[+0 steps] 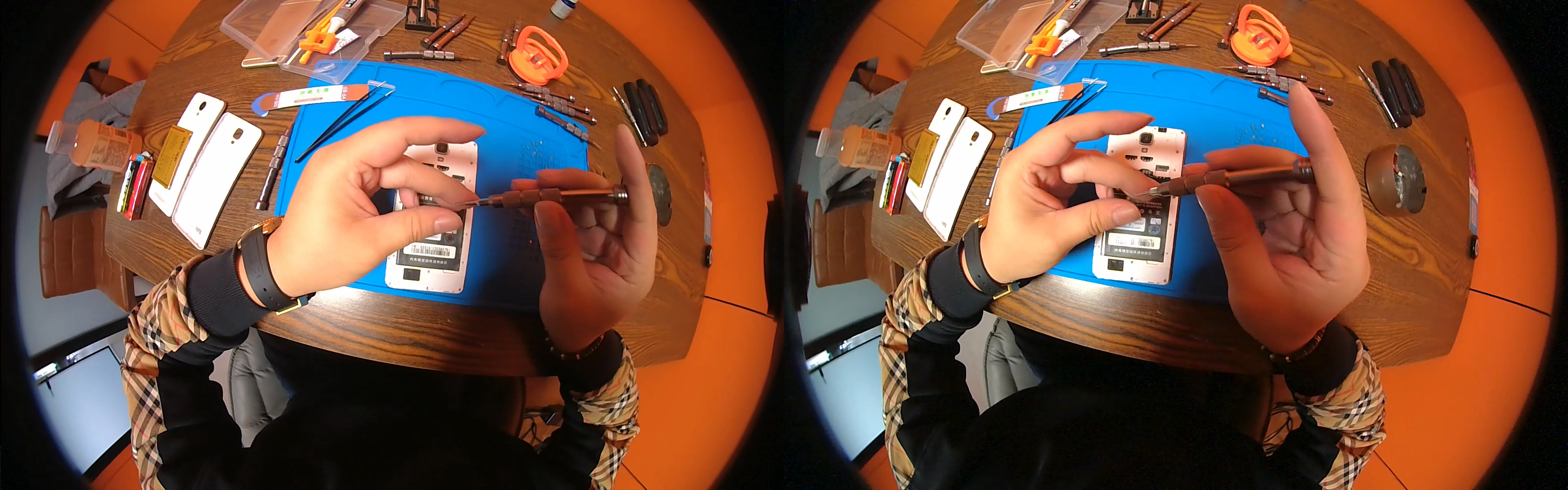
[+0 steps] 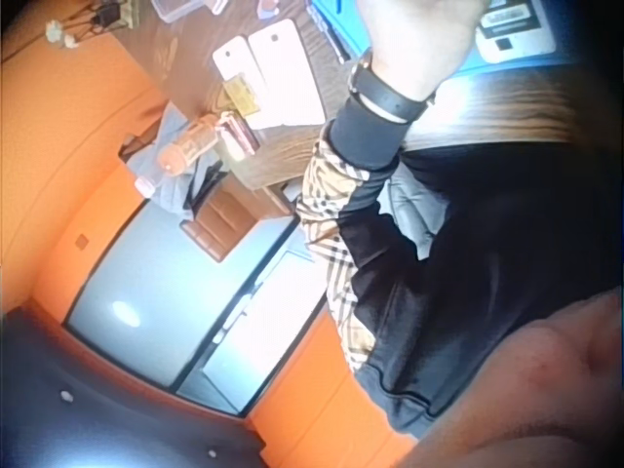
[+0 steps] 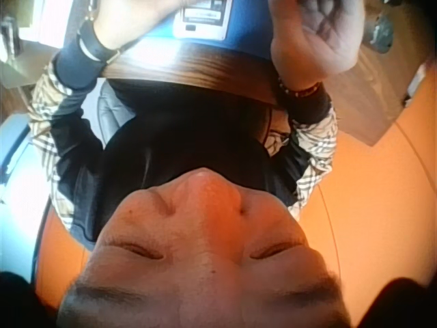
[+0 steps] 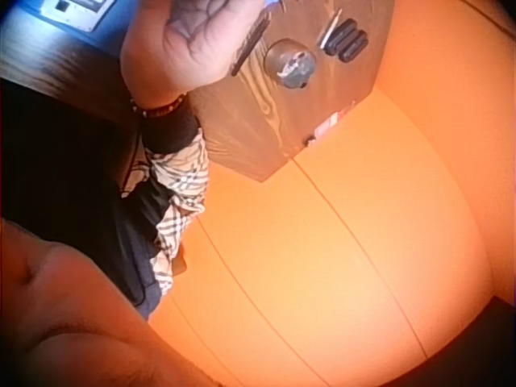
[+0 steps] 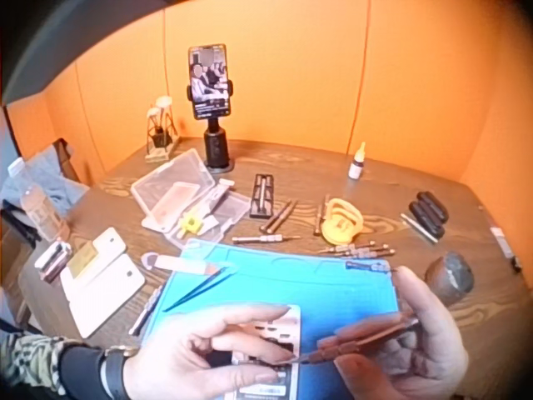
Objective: The person uses a screwdriver to remove and reinsert screws from the back of a white smartphone placed on a blue mat. The person repeatedly handles the phone and screws, occasionally adjusting the phone's position.
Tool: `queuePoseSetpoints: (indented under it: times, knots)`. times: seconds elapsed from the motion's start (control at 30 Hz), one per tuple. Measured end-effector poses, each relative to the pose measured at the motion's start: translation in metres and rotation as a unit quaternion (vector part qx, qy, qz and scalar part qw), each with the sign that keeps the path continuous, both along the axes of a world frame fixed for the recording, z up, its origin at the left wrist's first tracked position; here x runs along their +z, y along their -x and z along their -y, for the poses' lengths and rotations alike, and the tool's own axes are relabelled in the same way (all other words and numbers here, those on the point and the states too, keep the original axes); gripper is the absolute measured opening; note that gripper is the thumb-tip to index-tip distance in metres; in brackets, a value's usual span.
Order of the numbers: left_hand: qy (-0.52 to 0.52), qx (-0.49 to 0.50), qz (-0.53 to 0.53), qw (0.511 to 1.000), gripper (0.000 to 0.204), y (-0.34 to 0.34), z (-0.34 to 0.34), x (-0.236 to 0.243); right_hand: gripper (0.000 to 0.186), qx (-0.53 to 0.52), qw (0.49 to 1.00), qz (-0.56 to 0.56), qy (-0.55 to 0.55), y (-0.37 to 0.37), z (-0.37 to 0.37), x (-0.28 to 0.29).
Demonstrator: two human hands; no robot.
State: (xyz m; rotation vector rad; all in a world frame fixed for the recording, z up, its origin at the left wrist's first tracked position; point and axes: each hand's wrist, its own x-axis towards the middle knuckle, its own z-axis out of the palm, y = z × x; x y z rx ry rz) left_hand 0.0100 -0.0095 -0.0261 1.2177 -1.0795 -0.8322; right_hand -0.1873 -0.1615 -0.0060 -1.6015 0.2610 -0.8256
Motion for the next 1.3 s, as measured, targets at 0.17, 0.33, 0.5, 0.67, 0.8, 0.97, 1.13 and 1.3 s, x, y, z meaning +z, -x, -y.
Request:
queuePoseSetpoints:
  times: [0.17, 0.33, 0.5, 0.67, 0.8, 0.97, 1.13, 1.3]
  knots:
    - [-0.002, 0.008, -0.003, 1.0, 0.064, -0.001, -0.001, 0.002, 0.08, 0.003, 1.0, -0.008, 0.022, 0.0, 0.0, -0.002]
    - [-0.002, 0.009, 0.028, 1.0, 0.069, -0.001, -0.002, 0.001, 0.079, -0.008, 1.0, -0.019, 0.021, 0.001, -0.002, 0.0]
    - [-0.006, 0.006, 0.061, 0.998, 0.073, -0.004, -0.003, 0.002, 0.08, 0.0, 0.999, -0.029, 0.038, 0.002, -0.002, 0.001]
    - [-0.014, 0.011, 0.059, 0.998, 0.075, -0.003, -0.004, 0.003, 0.082, 0.023, 0.995, 0.0, 0.098, 0.001, 0.001, -0.002]
    - [-0.014, 0.012, 0.052, 0.998, 0.076, -0.003, -0.004, 0.003, 0.083, 0.021, 0.992, -0.002, 0.127, 0.003, 0.0, -0.002]
    - [-0.02, 0.011, 0.052, 0.998, 0.077, -0.004, -0.004, 0.004, 0.085, 0.042, 0.985, -0.012, 0.168, 0.006, 0.001, 0.0]
    - [-0.022, 0.015, 0.06, 0.998, 0.076, -0.003, -0.005, 0.003, 0.086, 0.057, 0.966, -0.025, 0.25, 0.008, 0.007, 0.001]
    - [-0.013, 0.022, 0.059, 0.998, 0.074, -0.002, -0.005, 0.001, 0.088, 0.073, 0.957, -0.016, 0.282, 0.008, 0.009, 0.002]
